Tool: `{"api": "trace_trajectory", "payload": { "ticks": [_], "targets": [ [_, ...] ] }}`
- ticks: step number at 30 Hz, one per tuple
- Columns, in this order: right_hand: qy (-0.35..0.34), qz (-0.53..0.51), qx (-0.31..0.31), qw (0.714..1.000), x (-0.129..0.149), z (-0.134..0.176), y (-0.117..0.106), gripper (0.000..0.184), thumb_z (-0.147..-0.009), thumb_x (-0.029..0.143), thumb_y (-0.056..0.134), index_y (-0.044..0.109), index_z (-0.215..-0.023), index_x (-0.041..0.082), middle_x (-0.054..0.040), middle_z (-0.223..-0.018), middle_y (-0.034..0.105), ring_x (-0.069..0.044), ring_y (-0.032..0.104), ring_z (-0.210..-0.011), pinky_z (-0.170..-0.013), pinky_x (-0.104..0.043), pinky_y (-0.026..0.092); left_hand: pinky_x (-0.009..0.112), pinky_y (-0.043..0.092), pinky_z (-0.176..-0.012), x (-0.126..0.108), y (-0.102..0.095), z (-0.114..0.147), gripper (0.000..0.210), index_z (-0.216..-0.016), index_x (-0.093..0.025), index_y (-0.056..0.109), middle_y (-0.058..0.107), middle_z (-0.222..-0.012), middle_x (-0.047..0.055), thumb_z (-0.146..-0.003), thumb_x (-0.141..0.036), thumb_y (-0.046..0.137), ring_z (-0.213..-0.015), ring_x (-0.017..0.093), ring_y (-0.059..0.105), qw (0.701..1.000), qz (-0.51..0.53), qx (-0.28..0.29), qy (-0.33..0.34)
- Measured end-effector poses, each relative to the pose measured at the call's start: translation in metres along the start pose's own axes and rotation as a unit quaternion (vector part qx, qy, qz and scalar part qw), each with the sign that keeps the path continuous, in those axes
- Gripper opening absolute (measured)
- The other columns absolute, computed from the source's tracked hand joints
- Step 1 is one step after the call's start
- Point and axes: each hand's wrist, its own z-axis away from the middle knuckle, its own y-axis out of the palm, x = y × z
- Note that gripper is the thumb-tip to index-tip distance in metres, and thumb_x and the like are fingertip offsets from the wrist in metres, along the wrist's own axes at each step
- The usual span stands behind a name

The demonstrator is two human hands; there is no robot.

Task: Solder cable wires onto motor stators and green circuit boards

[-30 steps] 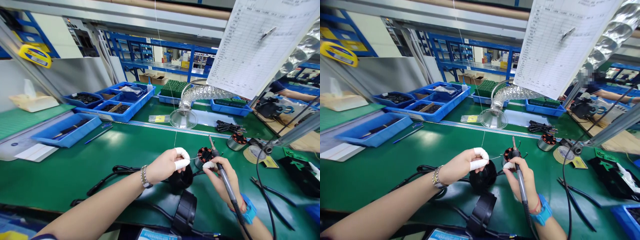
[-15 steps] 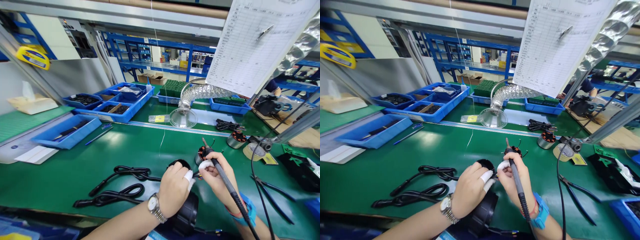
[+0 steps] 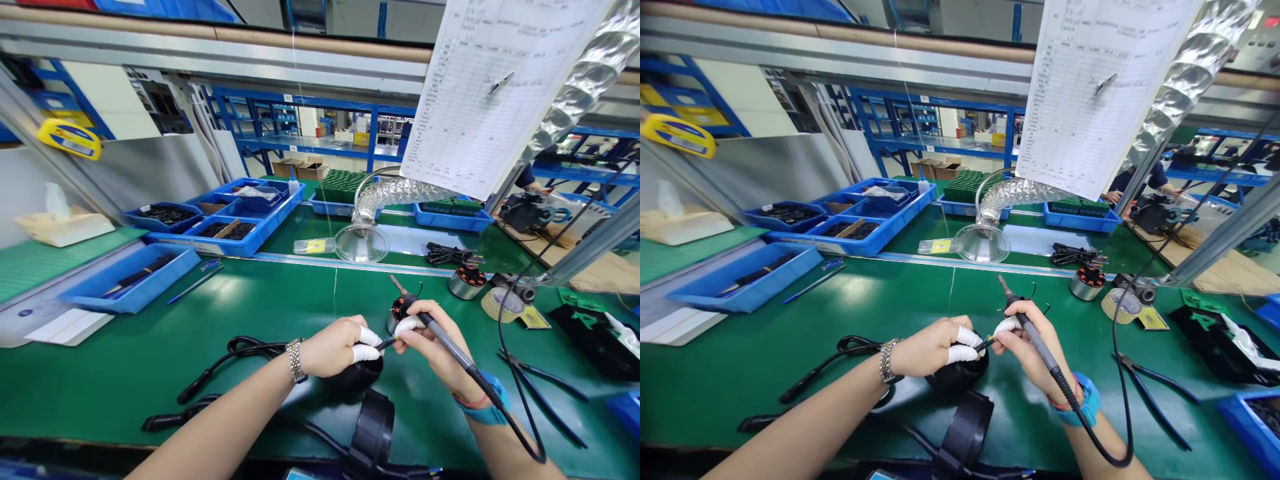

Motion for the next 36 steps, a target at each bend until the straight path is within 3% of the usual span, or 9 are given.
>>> {"api": "trace_trajectory", "payload": {
  "ticks": [3,6,10,15,22,26,32,36],
  "targets": [
    [-0.034,0.038,-0.022,0.998,-0.006,0.001,-0.001,0.023,-0.079,0.024,0.057,0.041,-0.096,0.021,0.0011,-0.073,0.061,-0.014,0.064,-0.063,-0.059,-0.028,0.055,0.023,0.041,-0.074,0.0,0.005,0.003,0.021,-0.084,-0.02,0.068,0.059,-0.074,0.0,-0.085,-0.03,0.05,-0.077,0.013,0.052,0.997,0.042,-0.039,-0.045],
    [-0.126,0.194,-0.047,0.972,-0.009,0.005,0.0,0.02,-0.078,0.017,0.056,0.047,-0.095,0.022,0.0,-0.078,0.061,-0.011,0.062,-0.067,-0.063,-0.024,0.052,0.024,0.042,-0.073,-0.003,0.009,0.007,0.017,-0.082,-0.018,0.068,0.06,-0.076,0.001,-0.082,-0.029,0.055,-0.076,0.013,0.054,0.99,0.076,-0.08,-0.083],
    [-0.182,0.318,0.026,0.93,-0.007,0.009,0.001,0.024,-0.076,0.01,0.052,0.051,-0.097,0.022,-0.0007,-0.081,0.06,-0.01,0.058,-0.069,-0.066,-0.022,0.049,0.025,0.042,-0.074,-0.006,0.014,0.01,0.013,-0.081,-0.018,0.068,0.06,-0.078,0.002,-0.079,-0.027,0.058,-0.077,0.013,0.054,0.988,0.063,-0.107,-0.088],
    [-0.164,0.267,0.017,0.95,0.001,0.009,-0.002,0.033,-0.077,0.011,0.053,0.045,-0.107,0.023,-0.0032,-0.091,0.061,-0.012,0.061,-0.077,-0.072,-0.025,0.052,0.027,0.04,-0.074,-0.007,0.018,0.012,0.015,-0.08,-0.02,0.068,0.061,-0.078,0.001,-0.081,-0.03,0.057,-0.077,0.014,0.052,0.992,0.027,-0.096,-0.082],
    [-0.136,0.195,0.069,0.969,0.001,0.004,-0.004,0.028,-0.081,0.015,0.052,0.043,-0.105,0.024,-0.0033,-0.092,0.06,-0.013,0.062,-0.081,-0.075,-0.027,0.054,0.027,0.038,-0.074,-0.007,0.019,0.011,0.016,-0.083,-0.021,0.068,0.06,-0.075,0.001,-0.082,-0.031,0.057,-0.078,0.015,0.051,0.995,-0.007,-0.076,-0.057],
    [-0.129,0.236,0.095,0.959,0.002,0.004,-0.004,0.028,-0.081,0.014,0.05,0.043,-0.105,0.025,-0.0007,-0.087,0.06,-0.01,0.06,-0.075,-0.072,-0.023,0.052,0.027,0.038,-0.074,-0.008,0.023,0.013,0.012,-0.084,-0.022,0.068,0.061,-0.075,0.001,-0.08,-0.029,0.06,-0.076,0.014,0.052,0.993,-0.004,-0.107,-0.04],
    [-0.11,0.268,0.077,0.954,0.001,0.012,-0.004,0.027,-0.08,0.014,0.05,0.045,-0.105,0.024,0.0008,-0.081,0.059,-0.009,0.058,-0.07,-0.068,-0.02,0.05,0.032,0.038,-0.072,-0.006,0.043,0.019,0.013,-0.085,-0.019,0.068,0.063,-0.072,0.004,-0.08,-0.027,0.059,-0.074,0.017,0.052,0.978,-0.04,-0.202,-0.005],
    [-0.101,0.266,0.032,0.958,-0.005,0.02,-0.002,0.028,-0.077,0.014,0.056,0.049,-0.102,0.025,0.0011,-0.08,0.062,-0.01,0.061,-0.07,-0.069,-0.02,0.05,0.034,0.04,-0.077,-0.007,0.044,0.026,0.021,-0.098,-0.019,0.065,0.065,-0.083,0.006,-0.084,-0.026,0.05,-0.081,0.019,0.054,0.985,-0.017,-0.171,-0.007]
  ]
}}
